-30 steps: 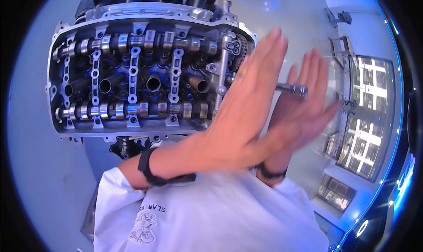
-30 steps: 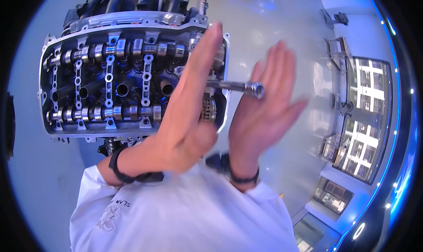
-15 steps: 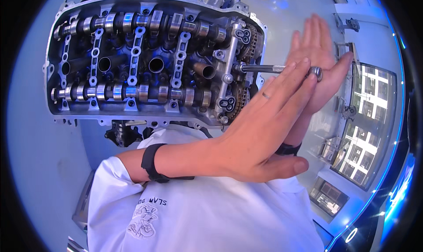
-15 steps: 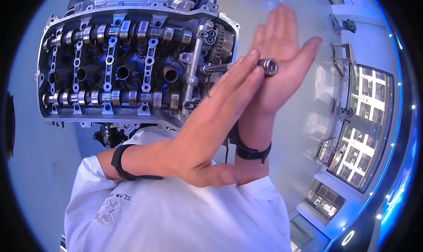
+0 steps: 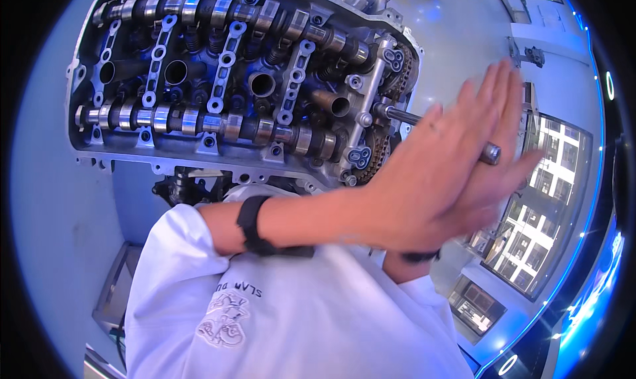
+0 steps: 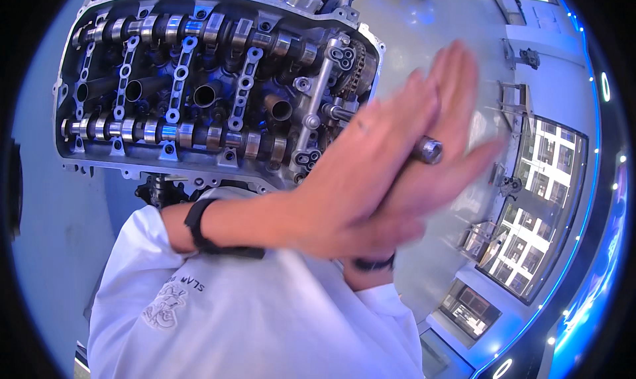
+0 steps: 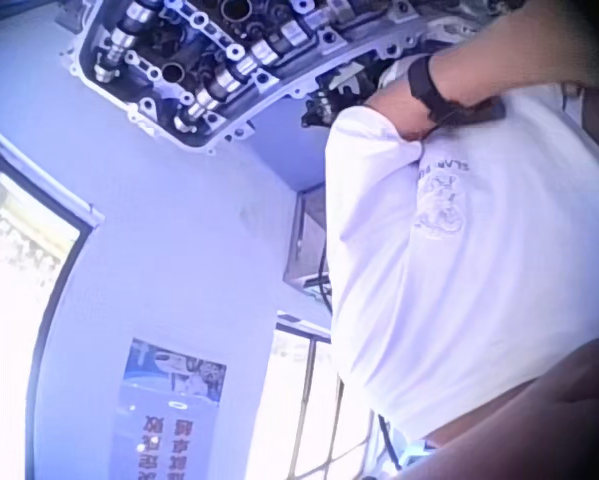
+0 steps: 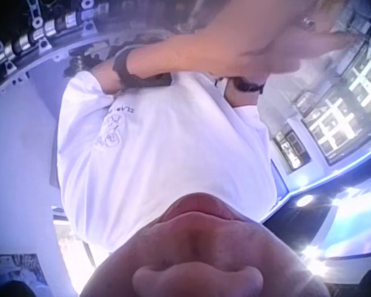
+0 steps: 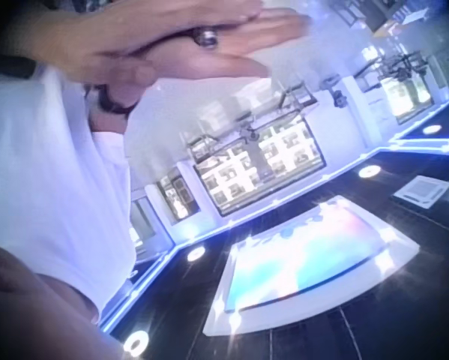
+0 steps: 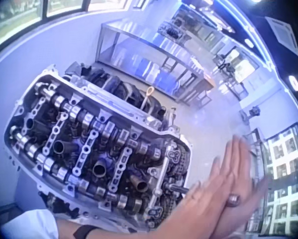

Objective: The person is disassembling a car engine, specifically removing components from the cylinder head using various tools.

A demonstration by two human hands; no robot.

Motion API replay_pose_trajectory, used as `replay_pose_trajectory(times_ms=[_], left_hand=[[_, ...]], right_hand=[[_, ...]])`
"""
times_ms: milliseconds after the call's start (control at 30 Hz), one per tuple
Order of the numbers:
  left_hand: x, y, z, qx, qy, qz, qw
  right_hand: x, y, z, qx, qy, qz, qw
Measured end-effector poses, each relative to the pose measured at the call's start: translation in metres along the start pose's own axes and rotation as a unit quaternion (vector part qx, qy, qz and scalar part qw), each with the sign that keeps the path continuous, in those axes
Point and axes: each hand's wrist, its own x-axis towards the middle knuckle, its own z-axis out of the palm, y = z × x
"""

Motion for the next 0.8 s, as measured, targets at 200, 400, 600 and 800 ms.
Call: replay_pose_trajectory(times_ms=[200,400,600,800], left_hand=[[-0.002,-0.001,0.005,-0.008,0.048,-0.023,0.999],[-0.002,0.014,0.017,-0.015,-0.01,-0.002,1.0],[0.036,-0.001,0.035,0.038,0.05,0.064,0.996],[0.065,-0.036,0.019,0.048,0.063,0.056,0.995]], right_hand=[[-0.015,0.001,-0.018,0.289,-0.061,0.028,0.955],[0.025,-0.006,-0.02,0.043,-0.066,0.016,0.997],[0.041,-0.03,0.005,-0.098,-0.107,-0.167,0.975],[0.085,0.003,0.011,-0.114,-0.093,-0.174,0.974]])
